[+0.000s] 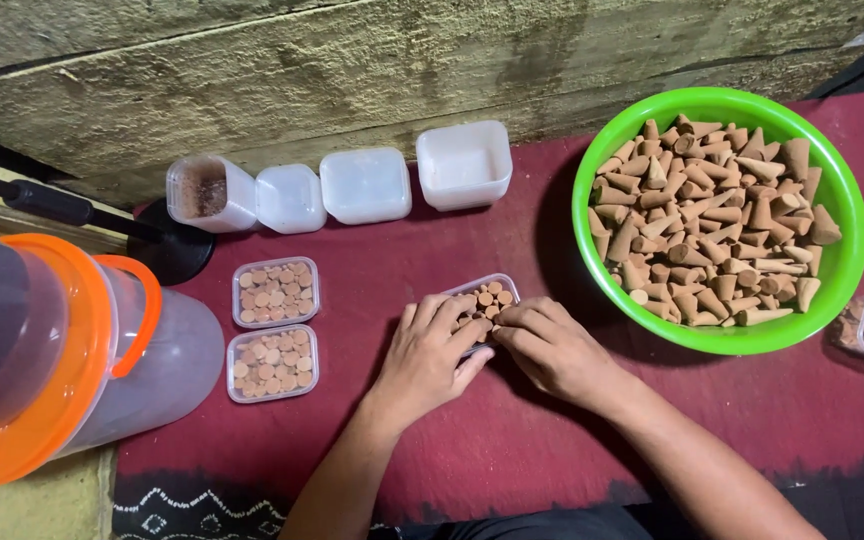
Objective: The person is transferring incense cones from a large green bowl into smaller plastic containers, arranging them to fill the containers efficiently.
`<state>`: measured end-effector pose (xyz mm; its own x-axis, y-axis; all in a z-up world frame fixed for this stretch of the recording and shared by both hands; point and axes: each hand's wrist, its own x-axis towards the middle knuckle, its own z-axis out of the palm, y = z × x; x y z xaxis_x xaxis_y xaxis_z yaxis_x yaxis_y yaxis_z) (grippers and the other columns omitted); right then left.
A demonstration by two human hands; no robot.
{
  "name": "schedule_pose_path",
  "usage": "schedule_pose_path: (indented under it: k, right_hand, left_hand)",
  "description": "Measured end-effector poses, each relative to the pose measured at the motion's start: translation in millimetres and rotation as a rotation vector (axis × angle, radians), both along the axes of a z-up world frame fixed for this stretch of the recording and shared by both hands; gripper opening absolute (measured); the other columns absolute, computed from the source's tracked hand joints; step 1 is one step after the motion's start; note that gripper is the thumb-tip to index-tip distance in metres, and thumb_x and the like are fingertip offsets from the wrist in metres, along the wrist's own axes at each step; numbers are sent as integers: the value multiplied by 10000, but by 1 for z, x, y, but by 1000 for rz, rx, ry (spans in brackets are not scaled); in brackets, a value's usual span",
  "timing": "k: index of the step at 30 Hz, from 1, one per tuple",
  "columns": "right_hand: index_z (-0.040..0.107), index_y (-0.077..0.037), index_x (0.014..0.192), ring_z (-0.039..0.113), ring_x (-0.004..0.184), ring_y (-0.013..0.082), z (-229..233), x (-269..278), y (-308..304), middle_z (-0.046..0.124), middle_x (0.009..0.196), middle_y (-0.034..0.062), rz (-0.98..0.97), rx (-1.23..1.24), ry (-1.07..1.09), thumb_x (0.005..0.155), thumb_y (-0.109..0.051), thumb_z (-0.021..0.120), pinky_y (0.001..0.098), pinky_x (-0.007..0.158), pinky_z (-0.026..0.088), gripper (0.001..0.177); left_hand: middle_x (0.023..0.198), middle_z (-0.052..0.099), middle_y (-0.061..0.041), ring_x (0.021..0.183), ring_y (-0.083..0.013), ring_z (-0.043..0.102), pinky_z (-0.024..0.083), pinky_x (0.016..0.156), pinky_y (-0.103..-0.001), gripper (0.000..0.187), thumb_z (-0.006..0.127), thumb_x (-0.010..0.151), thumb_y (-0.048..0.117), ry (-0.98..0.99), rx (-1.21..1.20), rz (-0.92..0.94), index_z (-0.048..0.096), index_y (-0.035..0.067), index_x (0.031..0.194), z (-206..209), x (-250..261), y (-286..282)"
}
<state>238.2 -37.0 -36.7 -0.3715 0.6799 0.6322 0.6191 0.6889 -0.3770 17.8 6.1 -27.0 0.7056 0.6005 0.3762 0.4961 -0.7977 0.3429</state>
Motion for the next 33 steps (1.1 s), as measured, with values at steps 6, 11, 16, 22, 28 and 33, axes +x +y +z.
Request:
schedule_pose_path:
  k: [6,11,16,22,28,33]
  right_hand:
    - [696,-75,1022,667,950,330,10,-1,-2,681,1046,103,-3,4,-101,927,-37,564,393,716,521,167]
    - [691,-75,968,659,968,345,7,-7,-4,669,1053,117,-42,14,-98,896,-40,531,386,706,507,179]
    - [691,-66,963,656,986,364,-1,-5,-7,659,1071,133,-56,-8,-73,863,-32,525,403,717,500,197]
    - [714,-105,1015,650,996,363,-20,8,-6,666,1080,101,-57,-43,60,869,-84,572,430,799,523,205]
    - [710,-105,1144,618,1072,373,-16,7,-4,643,1158,109,-78,-45,75,851,-127,604,466,898,505,312]
    - [721,-160,1156,558,1164,374,-10,7,-6,601,1252,101,-68,-93,-2,855,-148,598,460,915,470,325]
  left_hand:
    - [1135,587,-54,1108,-313,570,438,757,-421,229,709,888,341,7,-4,1,692,164,1033,0,0,1]
    - [1135,574,-48,1095,-306,564,436,751,-413,242,716,891,329,8,-3,-7,682,162,1063,-1,-1,2]
    - [1149,569,-48,1101,-305,558,439,758,-414,280,724,888,317,10,-25,-24,674,161,1115,10,-4,2]
    - [1195,573,-66,1151,-341,531,440,813,-440,465,828,775,312,-25,-176,-38,663,149,1178,26,-25,14]
    - [1201,571,-73,1168,-367,525,441,847,-458,479,883,682,249,38,-253,-10,668,147,1098,42,-33,15]
    - [1217,559,-59,1166,-361,517,434,800,-441,341,849,709,201,64,-226,-47,689,174,1008,42,-30,13]
